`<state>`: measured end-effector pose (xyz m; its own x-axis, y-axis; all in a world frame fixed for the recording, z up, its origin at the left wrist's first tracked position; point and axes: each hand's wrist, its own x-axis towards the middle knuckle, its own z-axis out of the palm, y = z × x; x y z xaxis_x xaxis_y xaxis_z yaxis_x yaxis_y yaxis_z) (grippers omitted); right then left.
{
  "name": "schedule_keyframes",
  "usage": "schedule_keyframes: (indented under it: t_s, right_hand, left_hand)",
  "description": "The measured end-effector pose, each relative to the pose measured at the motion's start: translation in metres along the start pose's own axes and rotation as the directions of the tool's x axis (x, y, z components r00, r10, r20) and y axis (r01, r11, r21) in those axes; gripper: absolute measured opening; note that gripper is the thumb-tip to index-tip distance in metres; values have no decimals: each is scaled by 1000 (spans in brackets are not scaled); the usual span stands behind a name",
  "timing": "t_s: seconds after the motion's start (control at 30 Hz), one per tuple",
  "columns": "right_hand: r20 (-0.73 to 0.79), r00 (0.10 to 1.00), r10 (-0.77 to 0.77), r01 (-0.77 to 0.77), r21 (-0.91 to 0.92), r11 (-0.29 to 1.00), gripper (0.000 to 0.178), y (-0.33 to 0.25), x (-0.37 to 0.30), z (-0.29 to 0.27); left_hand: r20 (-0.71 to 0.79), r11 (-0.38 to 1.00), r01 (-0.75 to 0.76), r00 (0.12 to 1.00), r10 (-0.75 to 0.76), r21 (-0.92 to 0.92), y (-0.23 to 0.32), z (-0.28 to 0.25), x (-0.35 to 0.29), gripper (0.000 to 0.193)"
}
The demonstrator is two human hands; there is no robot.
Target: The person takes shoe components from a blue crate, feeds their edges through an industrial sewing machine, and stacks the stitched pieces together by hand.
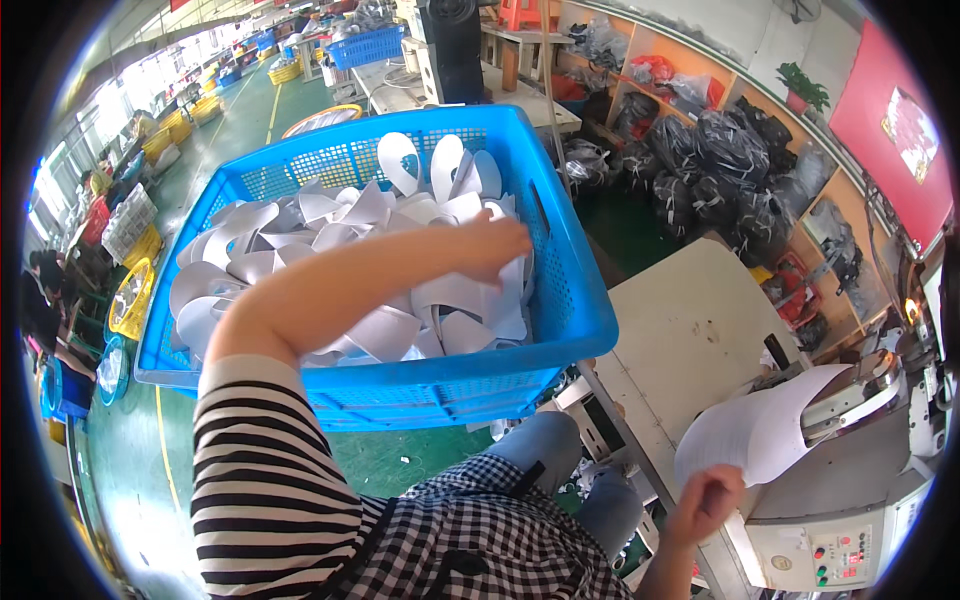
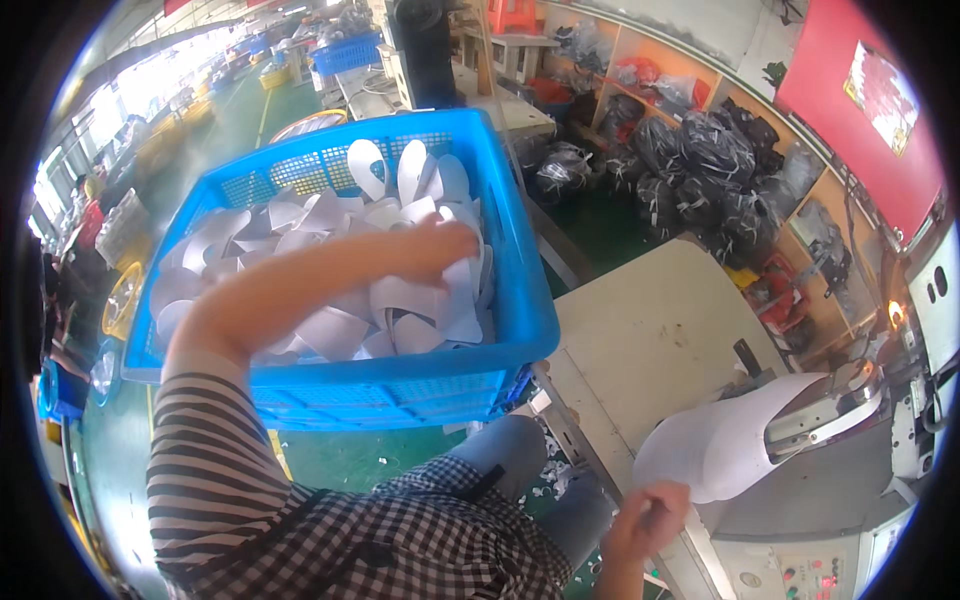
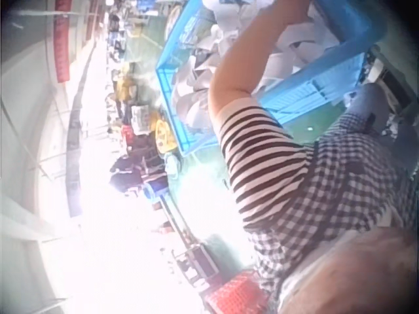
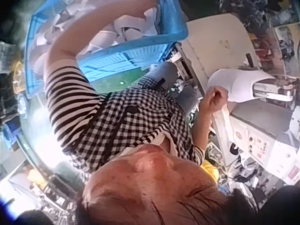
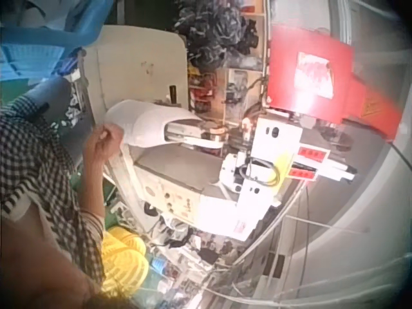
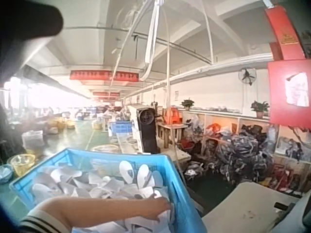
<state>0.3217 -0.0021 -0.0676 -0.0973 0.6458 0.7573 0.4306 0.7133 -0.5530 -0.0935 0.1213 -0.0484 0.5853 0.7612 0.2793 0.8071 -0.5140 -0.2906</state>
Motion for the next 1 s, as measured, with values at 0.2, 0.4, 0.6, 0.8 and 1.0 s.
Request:
schedule_keyframes:
  t_s: [0.2,0.4,0.6,0.8,1.0]
  right_hand:
    - [306,952,-23,-14,119,993,10,-22,22,47]
    - [364,922,128,-205,180,962,9,-30,55,72]
    - [501,863,73,-315,419,851,36,-45,119,141]
    - [451,890,-63,-219,544,810,68,-70,159,179]
    - [206,929,309,-360,703,613,56,-60,122,154]
  left_hand:
    - [258,983,175,949,-182,48,-8,-11,11,31]
    - [-55,446,466,643,-764,-764,-36,-142,-10,21]
    - [-217,427,220,610,-762,-877,-41,-209,-9,16]
    - [-226,294,-44,750,-622,-955,29,-263,20,18]
    - [-312,325,-75,544,-779,-943,8,-211,6,18]
